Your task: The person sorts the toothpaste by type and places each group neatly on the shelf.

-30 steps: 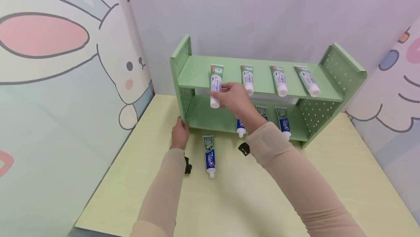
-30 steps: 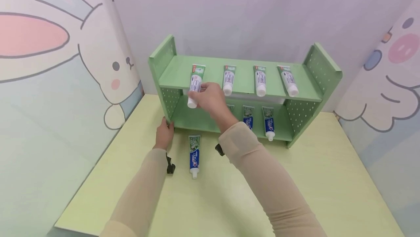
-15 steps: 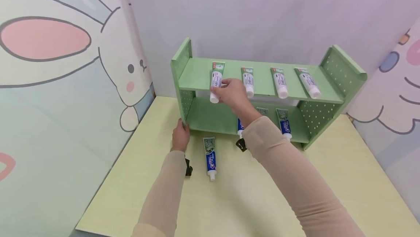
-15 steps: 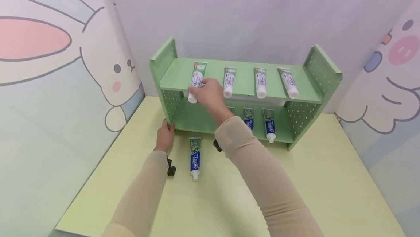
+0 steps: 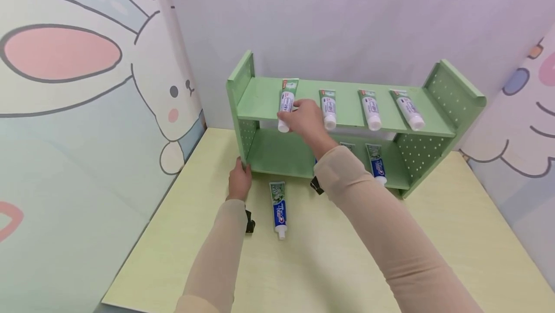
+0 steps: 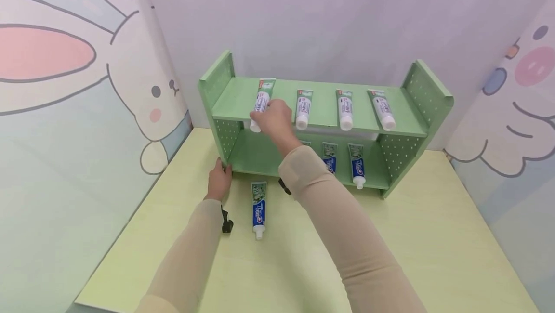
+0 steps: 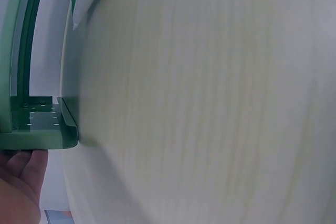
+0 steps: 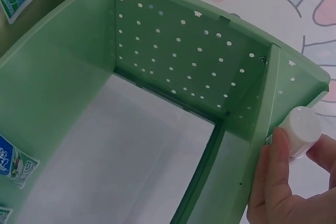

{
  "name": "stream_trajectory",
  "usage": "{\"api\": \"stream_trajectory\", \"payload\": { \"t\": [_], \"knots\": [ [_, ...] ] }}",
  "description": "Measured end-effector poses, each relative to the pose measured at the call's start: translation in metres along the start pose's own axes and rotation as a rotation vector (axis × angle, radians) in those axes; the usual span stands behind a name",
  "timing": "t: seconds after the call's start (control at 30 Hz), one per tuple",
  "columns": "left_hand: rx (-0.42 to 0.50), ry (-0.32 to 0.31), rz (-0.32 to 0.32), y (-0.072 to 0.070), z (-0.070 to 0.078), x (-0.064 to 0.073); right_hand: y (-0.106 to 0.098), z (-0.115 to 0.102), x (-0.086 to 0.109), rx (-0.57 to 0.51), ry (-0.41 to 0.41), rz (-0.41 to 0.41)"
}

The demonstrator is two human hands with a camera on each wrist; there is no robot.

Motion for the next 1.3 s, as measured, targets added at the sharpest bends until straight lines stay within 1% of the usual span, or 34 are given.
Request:
{"api": "stream_trajectory", "payload": {
  "t": [0.27, 0.53, 0.7, 0.9, 1.0, 1.07, 1.13, 1.2, 1.3],
  "knots": [
    [-0.011, 0.006, 0.009, 0.004, 0.000, -0.001, -0.001, 0.002, -0.001, 0.024, 0.012, 0.016],
    [-0.013, 0.002, 0.006, 0.005, -0.002, 0.000, 0.000, 0.002, -0.007, 0.084, 0.036, 0.009],
    [-0.008, -0.010, -0.004, 0.005, -0.001, 0.000, 0.001, -0.001, -0.009, 0.122, 0.026, 0.010],
    [-0.007, -0.009, -0.005, 0.004, -0.001, -0.001, 0.003, -0.007, -0.006, 0.160, 0.019, -0.004],
    [-0.008, -0.006, -0.006, 0.002, 0.002, -0.002, 0.004, -0.010, -0.004, 0.171, 0.012, -0.008],
    [-0.005, -0.003, -0.006, 0.002, 0.004, -0.002, 0.004, -0.012, -0.004, 0.160, 0.009, -0.005],
    [0.000, -0.001, -0.003, 0.001, 0.006, -0.002, 0.003, -0.012, -0.003, 0.123, 0.005, 0.006],
    [0.004, -0.004, -0.002, 0.001, 0.005, -0.002, 0.002, -0.011, -0.002, 0.076, 0.006, 0.020],
    [0.010, -0.011, -0.008, 0.003, 0.003, -0.001, 0.002, -0.008, -0.002, 0.035, 0.012, 0.029]
  ]
}}
Point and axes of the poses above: each hand's wrist, its own x-axis away from the middle knuckle, its own y-axis out of the palm, z = x × y, the point moved 10 cm from there along -x, towards the middle knuckle, and after that the axes turned 8 degrees about -y, right-handed, at the moved point
